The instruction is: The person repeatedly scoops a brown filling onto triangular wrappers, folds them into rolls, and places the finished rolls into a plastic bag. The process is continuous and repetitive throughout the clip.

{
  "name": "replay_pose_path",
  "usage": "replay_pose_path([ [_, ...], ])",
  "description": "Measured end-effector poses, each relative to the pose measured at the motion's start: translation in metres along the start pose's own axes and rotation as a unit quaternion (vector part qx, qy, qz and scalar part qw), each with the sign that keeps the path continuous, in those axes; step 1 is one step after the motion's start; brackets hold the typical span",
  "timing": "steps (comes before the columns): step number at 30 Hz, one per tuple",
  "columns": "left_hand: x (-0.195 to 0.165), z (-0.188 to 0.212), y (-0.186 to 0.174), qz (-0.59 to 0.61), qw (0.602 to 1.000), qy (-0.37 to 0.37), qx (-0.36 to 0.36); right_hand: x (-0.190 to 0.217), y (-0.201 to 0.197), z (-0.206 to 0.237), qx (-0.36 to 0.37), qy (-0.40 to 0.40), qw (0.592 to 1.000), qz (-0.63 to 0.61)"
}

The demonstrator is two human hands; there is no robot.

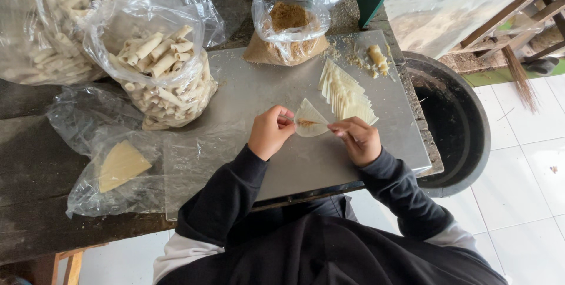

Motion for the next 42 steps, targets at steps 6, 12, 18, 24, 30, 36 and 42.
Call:
replay_pose_path([
  [6, 0.001, 0.000, -0.001, 0.002, 1.000, -0.001, 0.004, 0.022, -0.003, 0.012, 0.027, -0.091, 0.994, 0.063],
  [12, 0.000, 0.002, 0.001, 0.014, 1.000, -0.013, 0.010, 0.009, -0.020, 0.021, -0.002, -0.066, 0.996, 0.065],
  [18, -0.011, 0.000, -0.001, -0.032, 0.998, 0.046, 0.006, 0.021, -0.040, -0.015, -0.099, -0.047, 0.992, 0.066],
  [24, -0.023, 0.000, 0.006, -0.054, 0.994, 0.093, -0.004, 0.057, -0.039, -0.117, -0.203, -0.102, 0.971, 0.080],
  [30, -0.032, 0.003, 0.010, -0.053, 0.990, 0.128, 0.015, 0.058, 0.009, -0.180, -0.114, -0.089, 0.973, 0.183],
  [36, -0.032, 0.004, 0.018, -0.018, 0.990, 0.140, 0.010, 0.015, 0.007, -0.100, -0.019, -0.002, 0.985, 0.172],
  [42, -0.037, 0.005, 0.018, -0.050, 0.988, 0.144, 0.008, -0.002, 0.002, -0.033, 0.065, 0.038, 0.980, 0.184],
])
Point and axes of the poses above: each hand's wrist, its own z-axis away from the middle knuckle, its own y-axis out of the palm, x = y × z, the point moved 9 cm from there along -z, towards the middle knuckle, and after that the axes turned 11 degrees about y, right-handed, at the moved point
